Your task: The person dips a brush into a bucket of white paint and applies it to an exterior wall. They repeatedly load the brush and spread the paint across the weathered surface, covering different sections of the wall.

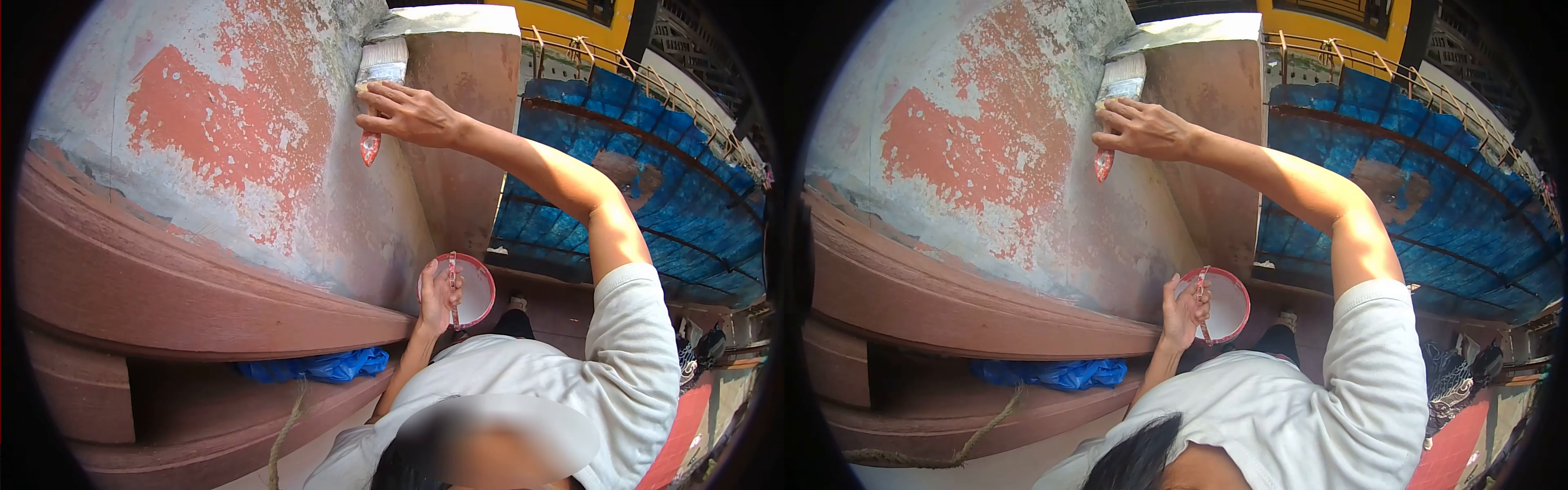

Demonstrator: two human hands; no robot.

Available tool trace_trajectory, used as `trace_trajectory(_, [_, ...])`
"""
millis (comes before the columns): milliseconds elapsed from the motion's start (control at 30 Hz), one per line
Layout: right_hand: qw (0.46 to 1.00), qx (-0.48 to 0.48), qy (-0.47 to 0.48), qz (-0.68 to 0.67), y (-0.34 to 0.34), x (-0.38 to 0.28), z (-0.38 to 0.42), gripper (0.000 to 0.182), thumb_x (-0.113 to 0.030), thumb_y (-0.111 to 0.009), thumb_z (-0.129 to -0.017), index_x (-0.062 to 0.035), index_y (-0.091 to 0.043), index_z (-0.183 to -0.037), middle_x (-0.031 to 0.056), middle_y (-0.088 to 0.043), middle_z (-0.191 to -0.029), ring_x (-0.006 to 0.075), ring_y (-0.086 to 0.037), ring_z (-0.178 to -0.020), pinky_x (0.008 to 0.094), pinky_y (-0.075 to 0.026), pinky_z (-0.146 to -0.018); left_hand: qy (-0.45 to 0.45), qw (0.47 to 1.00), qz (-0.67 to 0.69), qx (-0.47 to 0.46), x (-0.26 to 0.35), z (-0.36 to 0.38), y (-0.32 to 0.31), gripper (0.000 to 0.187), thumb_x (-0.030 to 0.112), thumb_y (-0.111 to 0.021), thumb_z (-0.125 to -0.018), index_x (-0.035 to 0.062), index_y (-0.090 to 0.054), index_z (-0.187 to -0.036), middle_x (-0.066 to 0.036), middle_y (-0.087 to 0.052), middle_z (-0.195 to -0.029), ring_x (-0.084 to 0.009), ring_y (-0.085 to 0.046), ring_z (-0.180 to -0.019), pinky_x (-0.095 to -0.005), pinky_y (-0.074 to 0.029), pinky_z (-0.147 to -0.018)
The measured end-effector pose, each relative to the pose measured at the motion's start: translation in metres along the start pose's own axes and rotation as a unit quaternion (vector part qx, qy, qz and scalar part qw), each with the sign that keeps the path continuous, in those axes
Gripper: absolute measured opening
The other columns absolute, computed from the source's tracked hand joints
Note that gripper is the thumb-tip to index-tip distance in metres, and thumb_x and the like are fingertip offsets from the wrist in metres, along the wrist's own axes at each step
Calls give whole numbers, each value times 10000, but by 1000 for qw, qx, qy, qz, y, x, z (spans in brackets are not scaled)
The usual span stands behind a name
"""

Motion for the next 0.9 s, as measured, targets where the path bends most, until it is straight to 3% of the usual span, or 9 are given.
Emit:
trace_trajectory(200, [996, -54, -2, -70, -29, -35, 38, 236, -201, -604, -843, -172, -534, -1067, 121, -560, -1206, 291, -564, -1157, 358, -507, -957, -10, 1000, 1, 0, 3, 4, 1, 677, 674, -369, -865, 42, -523, -1050, 9, -487, -749, -75, -410, -545, -225, -329, -549])
trace_trajectory(333, [998, 21, -6, -56, 2, -32, 6, 245, -215, -599, -851, -195, -540, -1088, 103, -573, -1225, 265, -557, -1181, 342, -494, -984, -13, 1000, 6, 2, 3, 3, 1, 684, 684, -390, -857, 42, -512, -1057, 9, -481, -745, -70, -402, -539, -216, -316, -534])
trace_trajectory(433, [996, 79, -12, -28, 19, -14, -17, 220, -194, -575, -852, -197, -549, -1071, 104, -566, -1155, 270, -561, -1150, 322, -505, -937, -10, 1000, 4, 9, 1, 3, 1, 695, 693, -409, -849, 39, -503, -1063, 6, -479, -742, -68, -390, -531, -210, -298, -517])
trace_trajectory(533, [997, 58, -45, -15, 18, -6, -21, 260, -200, -586, -861, -246, -544, -1113, 70, -568, -1269, 243, -540, -1210, 310, -478, -1003, -5, 1000, -5, 5, 2, 2, 3, 677, 668, -373, -866, 35, -510, -1064, 13, -477, -746, -73, -397, -544, -220, -322, -548])
trace_trajectory(633, [998, 52, -32, 6, 15, -3, -23, 265, -187, -578, -867, -246, -543, -1123, 66, -568, -1267, 240, -537, -1212, 316, -476, -1003, -8, 1000, -4, 6, 3, 2, 2, 677, 667, -373, -866, 35, -511, -1064, 11, -477, -745, -73, -398, -545, -221, -322, -546])
trace_trajectory(900, [1000, 2, 14, -10, -21, -15, 19, 216, -171, -586, -822, -165, -548, -1035, 126, -559, -1126, 280, -557, -1125, 307, -514, -908, -9, 1000, 6, 0, 3, 5, 1, 689, 666, -367, -867, 25, -525, -1064, 6, -478, -746, -75, -394, -546, -220, -319, -552])
Point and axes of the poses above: each hand's wrist, its own z-axis away from the middle knuckle, its own y-axis out of the back of the hand, x = y × z, the point moved 2 cm from there along -z, towards the middle knuckle
